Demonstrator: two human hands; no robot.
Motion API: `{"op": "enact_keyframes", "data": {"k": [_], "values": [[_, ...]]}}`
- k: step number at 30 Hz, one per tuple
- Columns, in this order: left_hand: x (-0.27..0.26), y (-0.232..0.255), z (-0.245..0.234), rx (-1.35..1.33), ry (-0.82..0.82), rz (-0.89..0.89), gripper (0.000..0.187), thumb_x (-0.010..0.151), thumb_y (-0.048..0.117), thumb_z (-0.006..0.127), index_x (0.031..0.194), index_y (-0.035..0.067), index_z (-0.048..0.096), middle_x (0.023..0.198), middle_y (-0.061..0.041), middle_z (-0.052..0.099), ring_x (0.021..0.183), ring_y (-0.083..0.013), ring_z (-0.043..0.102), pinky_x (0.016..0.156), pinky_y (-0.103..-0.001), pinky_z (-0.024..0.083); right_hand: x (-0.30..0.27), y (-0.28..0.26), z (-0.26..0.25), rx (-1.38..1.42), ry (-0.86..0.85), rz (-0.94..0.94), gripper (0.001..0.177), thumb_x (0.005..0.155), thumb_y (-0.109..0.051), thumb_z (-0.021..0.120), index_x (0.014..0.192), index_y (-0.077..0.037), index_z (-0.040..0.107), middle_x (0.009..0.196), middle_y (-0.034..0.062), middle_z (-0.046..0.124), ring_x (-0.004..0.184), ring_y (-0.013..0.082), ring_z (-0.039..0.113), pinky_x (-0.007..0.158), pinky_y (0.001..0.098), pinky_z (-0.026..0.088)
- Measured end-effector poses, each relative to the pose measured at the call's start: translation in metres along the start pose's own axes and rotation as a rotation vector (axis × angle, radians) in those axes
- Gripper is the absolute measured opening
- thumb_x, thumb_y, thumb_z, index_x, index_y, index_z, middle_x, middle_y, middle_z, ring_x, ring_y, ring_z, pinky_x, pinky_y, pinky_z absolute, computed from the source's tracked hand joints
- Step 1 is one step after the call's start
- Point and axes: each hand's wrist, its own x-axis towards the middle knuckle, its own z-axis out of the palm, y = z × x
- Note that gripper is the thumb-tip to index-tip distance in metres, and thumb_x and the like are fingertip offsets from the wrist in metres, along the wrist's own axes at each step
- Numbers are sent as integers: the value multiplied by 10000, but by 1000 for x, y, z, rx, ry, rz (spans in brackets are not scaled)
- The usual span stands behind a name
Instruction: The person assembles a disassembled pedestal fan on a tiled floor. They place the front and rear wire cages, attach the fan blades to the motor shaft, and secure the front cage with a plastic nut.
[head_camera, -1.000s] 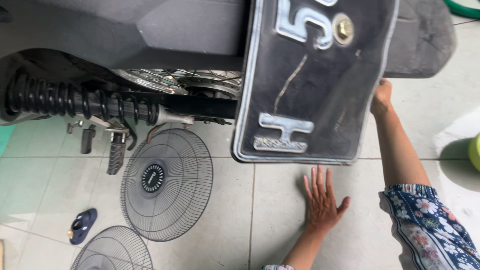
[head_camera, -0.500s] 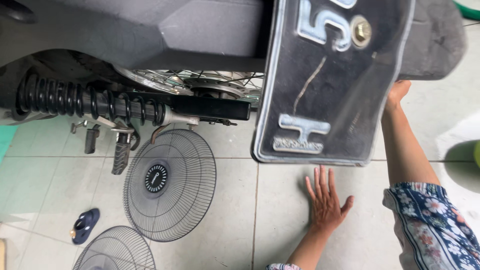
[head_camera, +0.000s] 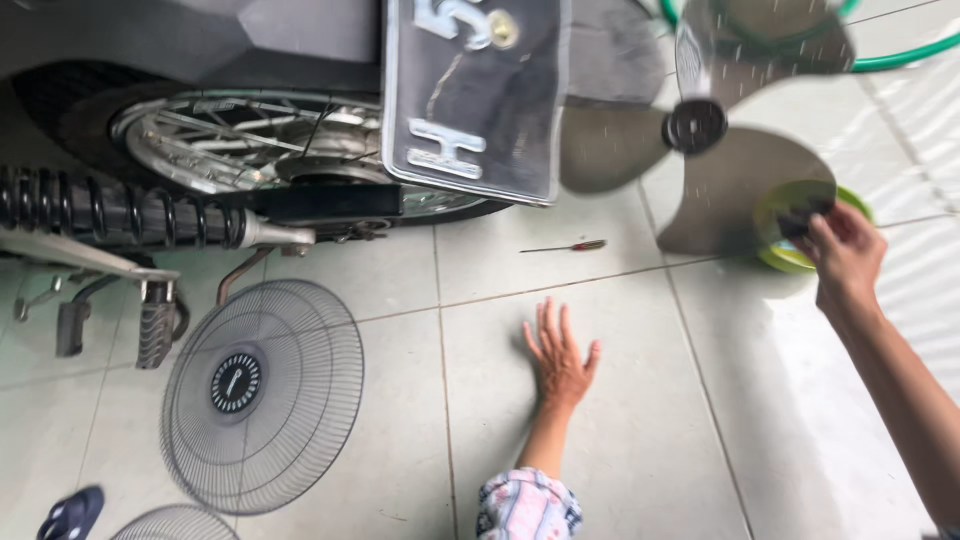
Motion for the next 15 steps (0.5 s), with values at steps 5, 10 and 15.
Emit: {"op": "enact_keyframes", "data": {"k": [5,10,15], "values": [[-7,12,-12,-208,139,-73,573,1175,374,543,1628,32,464,1766,-208,429,1683,-426,328,1354,-672,203,-92,-17,-77,72,15,172,374,1200,11,616,1561,108,605,1375,165,725,1239,274,755,1088,422,680],[15,27,-57,-689,67,-330,458,1210,368,509,1543,60,574,1434,-146,725,1358,-305,668,1164,-466,493,-150,-37,-87,57,-47,331,369,1180,-14,575,1539,68,611,1386,162,732,1232,264,751,1085,415,652],[16,30,-106,-864,57,-529,426,1150,298,659,1446,16,541,1067,-186,793,985,-270,739,919,-354,585,-184,-38,-62,87,-165,411,344,1165,-24,571,1497,43,630,1361,151,738,1214,258,750,1095,431,632]]}}
